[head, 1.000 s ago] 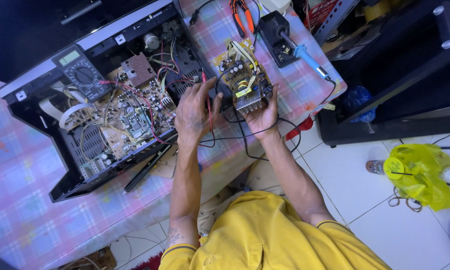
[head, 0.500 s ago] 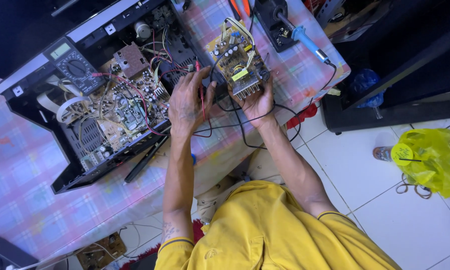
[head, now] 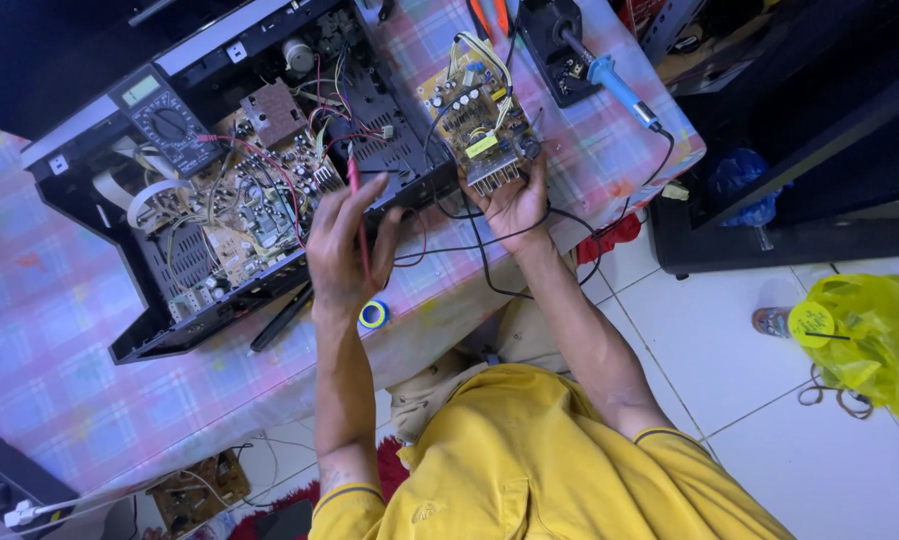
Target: The person uses a multimeter to test various points on a green circuit board held in their left hand. They then pick up a soldering iron and apply it to specific areas on the board while continuing to hold the multimeter probes against the circuitry.
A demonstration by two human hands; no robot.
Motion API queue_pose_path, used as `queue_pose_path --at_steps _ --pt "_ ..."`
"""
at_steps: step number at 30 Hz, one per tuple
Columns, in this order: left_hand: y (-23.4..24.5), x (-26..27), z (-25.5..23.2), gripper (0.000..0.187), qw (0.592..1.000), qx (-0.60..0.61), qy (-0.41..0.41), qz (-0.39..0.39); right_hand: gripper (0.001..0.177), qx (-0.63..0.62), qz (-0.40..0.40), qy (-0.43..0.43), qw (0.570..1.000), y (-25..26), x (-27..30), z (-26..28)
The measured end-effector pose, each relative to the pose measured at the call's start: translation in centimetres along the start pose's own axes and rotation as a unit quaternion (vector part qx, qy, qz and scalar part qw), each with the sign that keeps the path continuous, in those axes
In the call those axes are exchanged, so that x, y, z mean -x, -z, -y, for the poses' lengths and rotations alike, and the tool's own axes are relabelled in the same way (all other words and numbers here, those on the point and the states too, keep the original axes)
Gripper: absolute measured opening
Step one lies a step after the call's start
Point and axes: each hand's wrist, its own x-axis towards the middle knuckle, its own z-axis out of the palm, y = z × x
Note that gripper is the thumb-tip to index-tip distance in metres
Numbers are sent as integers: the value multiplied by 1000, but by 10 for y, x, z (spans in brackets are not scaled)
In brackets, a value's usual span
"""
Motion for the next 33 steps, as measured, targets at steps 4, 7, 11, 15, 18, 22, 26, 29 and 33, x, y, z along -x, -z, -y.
queue_pose_path --at_steps 4,7,11,15,18,22,26,29,33 --pt "24 104 5 29 996 -35 37 -73 54 -5 -12 8 1000 -5 5 -2" --pt "23 184 14 34 990 -72 69 -102 53 7 -3 8 1000 0 6 -3" --pt "17 218 20 37 988 -133 61 -44 55 5 11 14 1000 0 0 0" --pt "19 205 25 25 982 -174 76 -18 56 -6 6 16 1000 -9 9 -3" --pt "8 189 25 26 980 -171 101 -4 55 -9 8 22 1000 -11 12 -7" --pt "-10 177 26 22 985 -166 46 -30 60 -18 15 26 999 -1 6 -9" --pt "-35 190 30 19 989 -105 3 -103 60 -6 24 30 999 -5 5 -8" --pt "-50 190 28 16 992 -45 -3 -114 61 16 18 24 999 -6 9 -12" --pt "-63 181 33 13 992 -39 -55 -109 60 95 -16 84 992 -20 16 -8"
